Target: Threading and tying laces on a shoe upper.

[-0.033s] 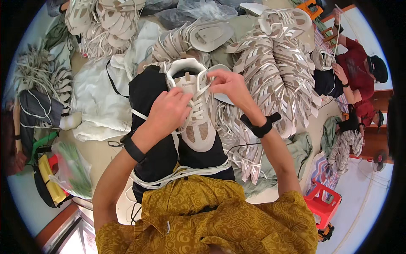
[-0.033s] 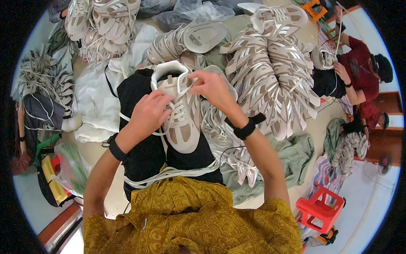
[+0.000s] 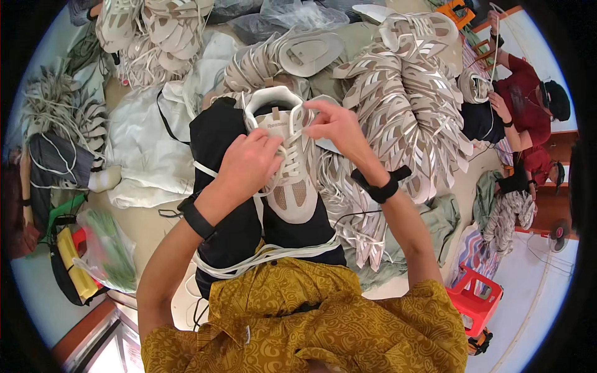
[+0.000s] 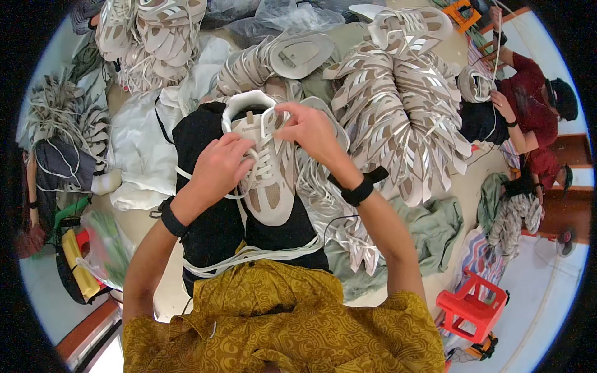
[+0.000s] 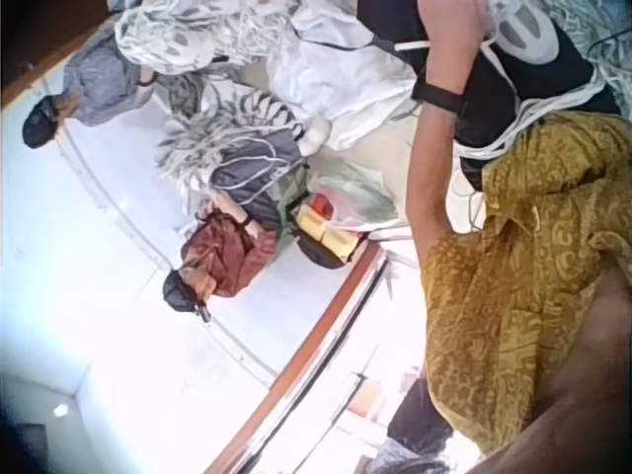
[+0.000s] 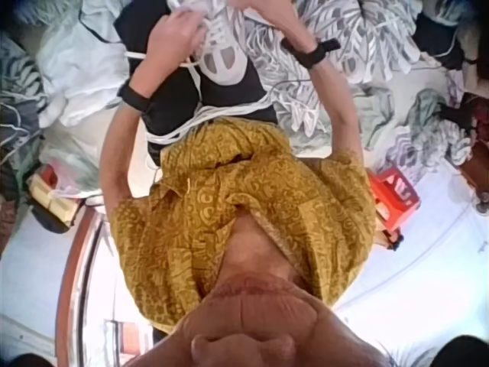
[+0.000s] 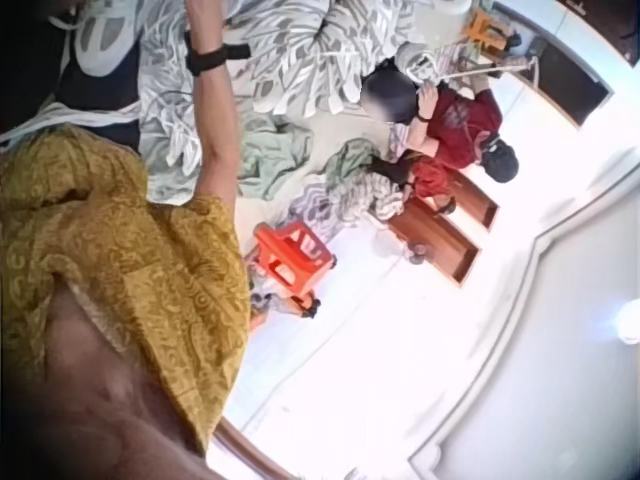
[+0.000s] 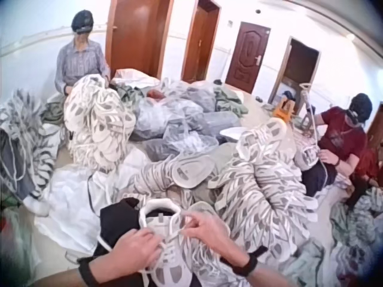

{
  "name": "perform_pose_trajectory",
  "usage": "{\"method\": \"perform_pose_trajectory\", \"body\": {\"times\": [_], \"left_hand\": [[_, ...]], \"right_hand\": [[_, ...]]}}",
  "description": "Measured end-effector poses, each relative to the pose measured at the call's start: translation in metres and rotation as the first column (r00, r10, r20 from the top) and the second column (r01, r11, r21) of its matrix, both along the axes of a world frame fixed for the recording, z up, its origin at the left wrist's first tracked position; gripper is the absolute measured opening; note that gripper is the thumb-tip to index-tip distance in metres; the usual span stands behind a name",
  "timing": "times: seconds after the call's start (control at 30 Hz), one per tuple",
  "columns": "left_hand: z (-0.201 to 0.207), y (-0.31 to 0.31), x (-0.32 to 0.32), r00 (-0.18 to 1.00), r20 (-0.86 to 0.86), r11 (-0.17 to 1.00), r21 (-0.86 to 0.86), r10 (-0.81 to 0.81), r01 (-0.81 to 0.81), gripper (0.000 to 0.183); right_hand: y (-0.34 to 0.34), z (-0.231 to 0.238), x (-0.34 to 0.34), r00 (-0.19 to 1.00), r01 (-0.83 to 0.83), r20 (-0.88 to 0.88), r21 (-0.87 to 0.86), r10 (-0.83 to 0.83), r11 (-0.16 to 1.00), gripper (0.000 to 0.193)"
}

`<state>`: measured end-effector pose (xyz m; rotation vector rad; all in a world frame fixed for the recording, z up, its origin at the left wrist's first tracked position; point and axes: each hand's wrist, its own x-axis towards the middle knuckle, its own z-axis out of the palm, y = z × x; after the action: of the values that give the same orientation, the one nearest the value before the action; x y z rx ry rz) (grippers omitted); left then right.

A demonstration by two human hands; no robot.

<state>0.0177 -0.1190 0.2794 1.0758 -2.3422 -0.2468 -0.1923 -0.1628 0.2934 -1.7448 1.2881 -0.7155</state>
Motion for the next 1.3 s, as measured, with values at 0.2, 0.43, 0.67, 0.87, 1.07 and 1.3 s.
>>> {"method": "perform_pose_trajectory", "body": {"times": [0.2, 0.43, 0.67, 0.87, 1.07, 1.3], "left_hand": [[0.022, -0.010, -0.030, 0.973, 0.077, 0.951, 0.209, 0.217, -0.229, 0.020], [0.006, -0.022, -0.037, 0.958, 0.093, 0.942, 0.181, 0.271, -0.284, 0.014], [0.005, -0.023, -0.029, 0.929, -0.117, 0.864, 0.423, 0.352, -0.274, 0.010], [-0.002, -0.019, 0.006, 0.385, -0.605, 0.326, 0.745, 0.697, 0.581, 0.009], [0.020, -0.024, 0.005, 0.085, -0.735, 0.432, 0.483, 0.673, 0.762, 0.012], [0.042, -0.074, 0.048, 0.454, -0.725, 0.723, 0.655, 0.518, 0.220, 0.041]], "right_hand": [[-0.005, 0.000, 0.021, 0.975, 0.101, 0.191, 0.075, -0.114, 0.992, 0.045], [-0.011, -0.013, 0.007, 0.768, 0.011, 0.620, 0.236, -0.159, 0.972, 0.046], [0.006, -0.010, 0.001, 0.999, 0.043, 0.033, -0.252, -0.036, 0.967, 0.048], [-0.005, -0.001, 0.017, 0.994, 0.016, -0.081, -0.600, -0.080, 0.800, 0.043], [0.001, -0.004, 0.026, 0.988, -0.126, -0.152, -0.669, 0.031, 0.732, 0.034], [-0.023, -0.009, 0.036, 0.938, -0.308, -0.346, -0.847, -0.010, 0.433, 0.026]]}}
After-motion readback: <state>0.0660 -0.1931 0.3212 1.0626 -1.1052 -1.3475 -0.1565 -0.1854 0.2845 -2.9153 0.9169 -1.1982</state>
